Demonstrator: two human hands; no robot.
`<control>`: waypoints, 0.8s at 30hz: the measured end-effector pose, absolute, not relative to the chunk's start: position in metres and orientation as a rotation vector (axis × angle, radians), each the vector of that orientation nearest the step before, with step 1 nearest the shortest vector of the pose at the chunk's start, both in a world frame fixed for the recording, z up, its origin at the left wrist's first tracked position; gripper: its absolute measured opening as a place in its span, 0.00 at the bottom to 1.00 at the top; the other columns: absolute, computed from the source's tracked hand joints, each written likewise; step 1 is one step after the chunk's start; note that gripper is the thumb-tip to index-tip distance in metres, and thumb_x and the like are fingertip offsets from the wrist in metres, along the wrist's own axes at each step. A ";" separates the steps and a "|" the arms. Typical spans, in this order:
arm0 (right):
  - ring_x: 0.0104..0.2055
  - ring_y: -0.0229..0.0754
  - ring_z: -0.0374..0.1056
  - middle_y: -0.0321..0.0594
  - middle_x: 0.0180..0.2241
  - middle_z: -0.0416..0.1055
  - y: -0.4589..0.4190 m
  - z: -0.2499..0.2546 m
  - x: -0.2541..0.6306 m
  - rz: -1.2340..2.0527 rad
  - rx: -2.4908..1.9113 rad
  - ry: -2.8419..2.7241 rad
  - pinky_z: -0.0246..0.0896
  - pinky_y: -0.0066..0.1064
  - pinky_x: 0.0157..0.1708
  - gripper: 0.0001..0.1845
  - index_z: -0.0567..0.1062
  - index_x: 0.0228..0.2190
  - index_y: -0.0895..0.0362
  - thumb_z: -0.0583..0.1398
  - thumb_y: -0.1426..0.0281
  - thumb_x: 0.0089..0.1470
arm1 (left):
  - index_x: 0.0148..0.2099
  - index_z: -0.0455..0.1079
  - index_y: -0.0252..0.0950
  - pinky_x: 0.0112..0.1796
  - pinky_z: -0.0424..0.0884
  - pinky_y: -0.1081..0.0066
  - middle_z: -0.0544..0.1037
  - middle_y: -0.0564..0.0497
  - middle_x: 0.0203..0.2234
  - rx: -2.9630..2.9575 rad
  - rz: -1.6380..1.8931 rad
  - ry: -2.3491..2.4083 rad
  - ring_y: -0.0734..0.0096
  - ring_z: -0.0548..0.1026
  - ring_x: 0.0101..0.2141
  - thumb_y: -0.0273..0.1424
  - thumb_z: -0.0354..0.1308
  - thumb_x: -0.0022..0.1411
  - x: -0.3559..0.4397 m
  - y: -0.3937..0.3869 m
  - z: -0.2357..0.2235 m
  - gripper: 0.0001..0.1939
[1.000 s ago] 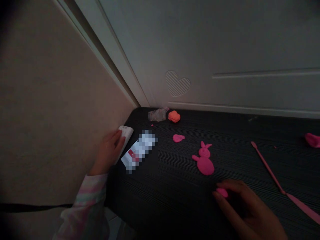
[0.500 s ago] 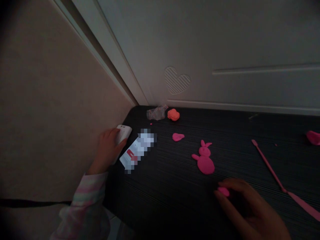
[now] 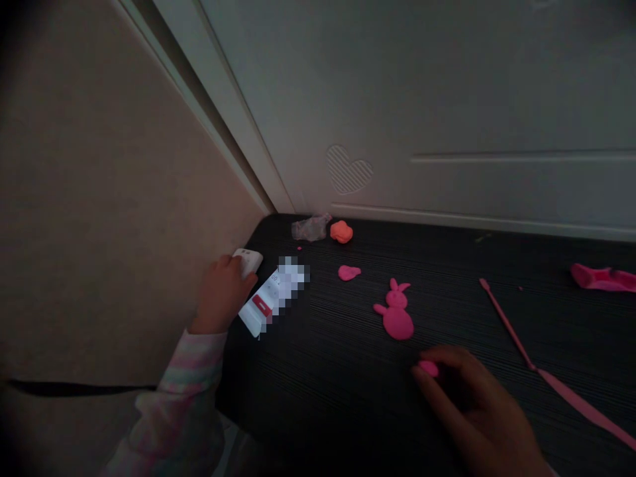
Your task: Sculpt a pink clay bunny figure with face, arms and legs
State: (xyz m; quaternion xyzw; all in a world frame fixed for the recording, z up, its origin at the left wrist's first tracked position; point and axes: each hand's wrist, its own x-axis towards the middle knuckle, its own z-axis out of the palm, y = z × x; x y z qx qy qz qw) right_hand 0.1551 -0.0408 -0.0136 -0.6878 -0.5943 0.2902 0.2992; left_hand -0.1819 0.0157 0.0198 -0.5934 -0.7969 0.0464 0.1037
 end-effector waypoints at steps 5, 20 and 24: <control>0.27 0.43 0.69 0.36 0.25 0.72 -0.040 -0.005 0.154 0.878 -1.643 -1.674 0.67 0.32 0.27 0.15 0.72 0.26 0.50 0.58 0.53 0.39 | 0.42 0.65 0.28 0.35 0.66 0.62 0.69 0.39 0.38 -1.692 0.149 -2.420 0.53 0.67 0.40 0.33 0.46 0.53 -0.174 0.019 0.026 0.17; 0.32 0.41 0.66 0.38 0.28 0.70 -0.039 -0.007 0.150 0.742 -1.500 -1.682 0.61 0.32 0.33 0.15 0.70 0.29 0.56 0.57 0.57 0.44 | 0.47 0.63 0.29 0.40 0.65 0.58 0.67 0.38 0.44 -1.553 -0.115 -2.660 0.52 0.64 0.46 0.34 0.53 0.54 -0.169 0.020 0.031 0.19; 0.31 0.42 0.67 0.40 0.28 0.70 -0.036 -0.012 0.152 0.677 -1.479 -1.661 0.62 0.34 0.32 0.19 0.70 0.30 0.58 0.56 0.55 0.42 | 0.48 0.61 0.32 0.39 0.68 0.61 0.67 0.45 0.43 -1.509 -0.148 -2.837 0.66 0.69 0.41 0.34 0.50 0.58 -0.174 0.029 0.045 0.16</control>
